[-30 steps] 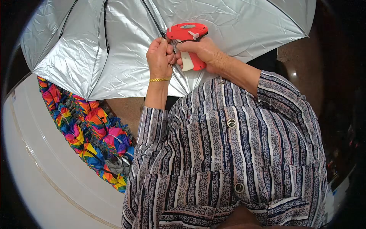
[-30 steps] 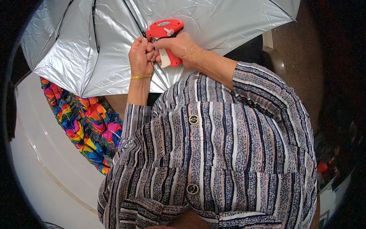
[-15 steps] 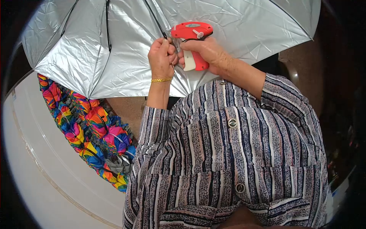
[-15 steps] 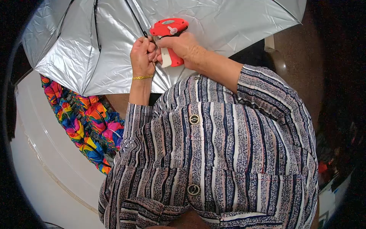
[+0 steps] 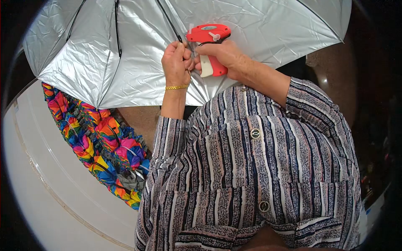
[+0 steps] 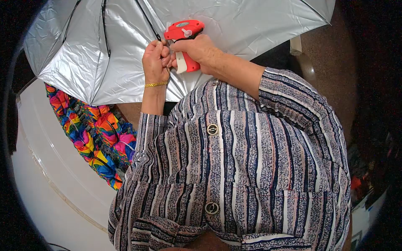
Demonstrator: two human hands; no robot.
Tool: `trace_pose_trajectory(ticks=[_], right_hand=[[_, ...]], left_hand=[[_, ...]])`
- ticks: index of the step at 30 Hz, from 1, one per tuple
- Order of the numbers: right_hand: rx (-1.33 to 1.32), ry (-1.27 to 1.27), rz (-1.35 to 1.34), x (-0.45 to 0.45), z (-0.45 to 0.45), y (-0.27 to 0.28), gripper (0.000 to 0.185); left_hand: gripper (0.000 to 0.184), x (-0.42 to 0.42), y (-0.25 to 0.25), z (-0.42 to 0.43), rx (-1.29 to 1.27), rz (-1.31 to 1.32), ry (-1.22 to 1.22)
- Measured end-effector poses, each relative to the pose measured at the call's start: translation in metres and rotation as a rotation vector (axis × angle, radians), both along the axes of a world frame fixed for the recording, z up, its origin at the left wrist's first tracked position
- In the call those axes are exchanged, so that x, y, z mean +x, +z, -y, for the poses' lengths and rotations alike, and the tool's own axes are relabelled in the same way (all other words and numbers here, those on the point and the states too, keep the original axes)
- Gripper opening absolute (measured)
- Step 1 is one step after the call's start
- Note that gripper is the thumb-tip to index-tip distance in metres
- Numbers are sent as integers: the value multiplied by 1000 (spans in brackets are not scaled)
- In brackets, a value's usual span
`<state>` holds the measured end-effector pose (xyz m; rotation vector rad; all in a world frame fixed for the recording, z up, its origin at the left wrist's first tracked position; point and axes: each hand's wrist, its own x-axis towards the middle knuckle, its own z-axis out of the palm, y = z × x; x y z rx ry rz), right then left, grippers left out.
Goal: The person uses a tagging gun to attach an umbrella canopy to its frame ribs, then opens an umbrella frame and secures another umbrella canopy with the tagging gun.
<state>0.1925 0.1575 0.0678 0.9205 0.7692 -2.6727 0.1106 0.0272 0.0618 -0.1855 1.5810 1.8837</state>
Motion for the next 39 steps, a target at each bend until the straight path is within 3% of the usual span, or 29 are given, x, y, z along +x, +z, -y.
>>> trace_pose_trajectory(ticks=[6,10,27,39], right_hand=[[-15,-17,15,0,-1,3,16],[31,56,-27,1,-2,-1,25],[9,142,-57,-3,-12,2,21],[165,198,-92,-8,-15,-4,11]], left_hand=[[14,0,1,-1,-6,2,7],[14,1,2,-2,-7,6,10],[13,2,3,-6,-33,-9,-12],[13,6,5,-13,-143,-86,-37]])
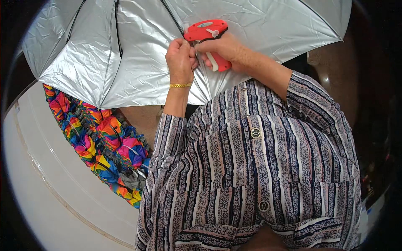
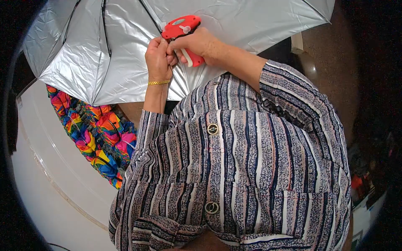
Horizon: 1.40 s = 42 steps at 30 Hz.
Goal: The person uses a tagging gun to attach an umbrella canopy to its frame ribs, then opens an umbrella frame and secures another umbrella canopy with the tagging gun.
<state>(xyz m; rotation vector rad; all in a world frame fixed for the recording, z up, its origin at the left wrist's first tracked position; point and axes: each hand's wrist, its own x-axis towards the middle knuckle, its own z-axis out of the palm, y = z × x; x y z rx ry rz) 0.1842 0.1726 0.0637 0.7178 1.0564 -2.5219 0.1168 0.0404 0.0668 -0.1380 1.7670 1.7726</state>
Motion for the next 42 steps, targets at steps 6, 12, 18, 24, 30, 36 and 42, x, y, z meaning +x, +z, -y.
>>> trace_pose_trajectory(ticks=[6,12,18,24,30,36,42], right_hand=[[97,0,-51,20,9,15,14],[-56,-161,-107,25,6,-7,16],[129,-272,-131,3,-56,46,21],[216,-428,-151,-71,-59,14,22],[138,-506,-121,-87,-52,12,20],[139,-437,-189,-94,-48,7,22],[-112,-374,-195,-86,-56,11,23]], left_hand=[[13,6,4,10,-20,-12,-54],[15,-5,-7,2,-292,-200,-271],[17,-80,12,-20,-778,-594,-669],[19,-137,-6,-77,-584,-939,-294],[19,-134,6,-86,-527,-805,-394],[19,-137,7,-85,-411,-685,-380],[18,-139,3,-83,-428,-740,-380]])
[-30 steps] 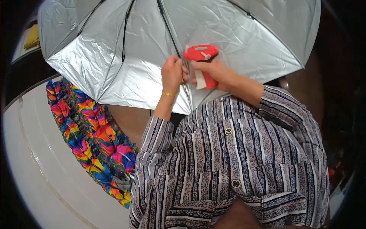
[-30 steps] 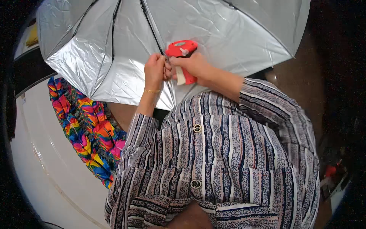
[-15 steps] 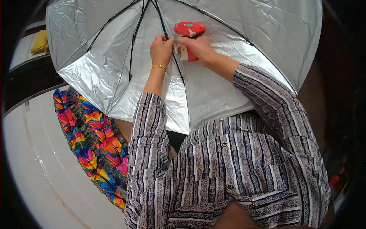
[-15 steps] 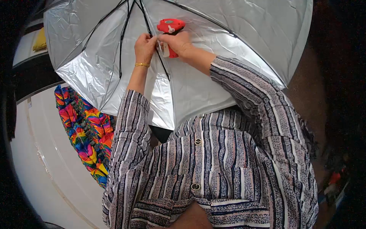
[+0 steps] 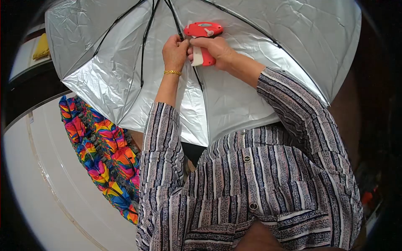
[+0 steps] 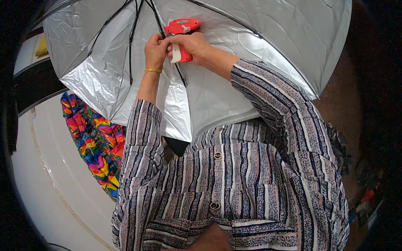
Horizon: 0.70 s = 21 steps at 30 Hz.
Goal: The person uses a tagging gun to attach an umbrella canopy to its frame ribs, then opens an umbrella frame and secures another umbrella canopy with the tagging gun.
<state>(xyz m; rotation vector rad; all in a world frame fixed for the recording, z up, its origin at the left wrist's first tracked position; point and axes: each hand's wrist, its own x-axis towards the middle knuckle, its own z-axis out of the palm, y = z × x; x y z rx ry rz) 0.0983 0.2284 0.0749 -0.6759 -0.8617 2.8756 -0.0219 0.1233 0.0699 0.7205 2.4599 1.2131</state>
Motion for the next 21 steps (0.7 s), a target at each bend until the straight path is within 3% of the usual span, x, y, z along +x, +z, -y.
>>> trace_pose_trajectory(ticks=[7,21], right_hand=[[-186,83,-63,-2,-8,-6,25],[-131,134,-55,-7,-15,-4,22]], left_hand=[[18,2,7,0,61,60,-24],[11,11,24,-1,91,106,-117]])
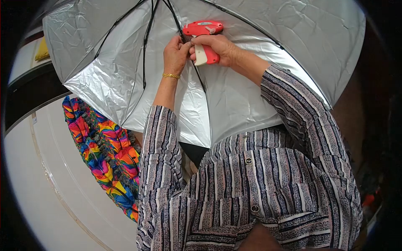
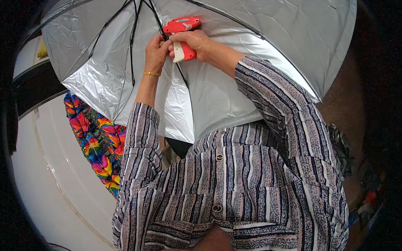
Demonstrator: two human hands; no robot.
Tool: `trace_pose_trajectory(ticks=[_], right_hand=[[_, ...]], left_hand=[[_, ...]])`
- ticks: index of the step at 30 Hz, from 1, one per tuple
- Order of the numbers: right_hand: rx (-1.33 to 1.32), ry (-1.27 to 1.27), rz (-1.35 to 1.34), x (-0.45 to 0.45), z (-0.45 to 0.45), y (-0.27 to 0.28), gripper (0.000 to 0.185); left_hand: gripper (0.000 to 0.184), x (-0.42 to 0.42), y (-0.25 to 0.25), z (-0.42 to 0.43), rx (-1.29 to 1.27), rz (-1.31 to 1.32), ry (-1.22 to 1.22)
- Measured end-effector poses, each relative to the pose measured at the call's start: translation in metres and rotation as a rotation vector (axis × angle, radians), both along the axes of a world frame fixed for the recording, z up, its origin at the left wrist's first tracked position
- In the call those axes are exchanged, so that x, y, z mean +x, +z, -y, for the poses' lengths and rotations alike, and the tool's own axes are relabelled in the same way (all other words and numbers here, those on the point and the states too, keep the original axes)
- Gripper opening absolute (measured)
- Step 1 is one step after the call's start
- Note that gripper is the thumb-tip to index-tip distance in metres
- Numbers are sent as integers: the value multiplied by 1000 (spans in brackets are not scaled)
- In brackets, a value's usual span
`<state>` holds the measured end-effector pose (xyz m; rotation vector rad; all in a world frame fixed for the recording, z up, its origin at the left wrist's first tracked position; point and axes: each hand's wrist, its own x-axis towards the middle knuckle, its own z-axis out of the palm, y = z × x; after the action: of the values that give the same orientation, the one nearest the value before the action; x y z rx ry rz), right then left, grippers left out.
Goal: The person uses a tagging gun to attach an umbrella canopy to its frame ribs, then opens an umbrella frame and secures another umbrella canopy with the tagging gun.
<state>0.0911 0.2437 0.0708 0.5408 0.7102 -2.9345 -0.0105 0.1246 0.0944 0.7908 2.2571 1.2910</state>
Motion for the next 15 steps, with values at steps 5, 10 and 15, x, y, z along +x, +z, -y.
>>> trace_pose_trajectory(ticks=[5,10,15], right_hand=[[144,116,-6,-6,-23,8,18],[371,100,-45,-7,-21,9,15],[456,24,64,-2,-12,17,14]], left_hand=[[11,4,1,-3,7,16,18],[11,0,-5,-2,47,84,28],[13,-1,-11,0,18,-43,70]])
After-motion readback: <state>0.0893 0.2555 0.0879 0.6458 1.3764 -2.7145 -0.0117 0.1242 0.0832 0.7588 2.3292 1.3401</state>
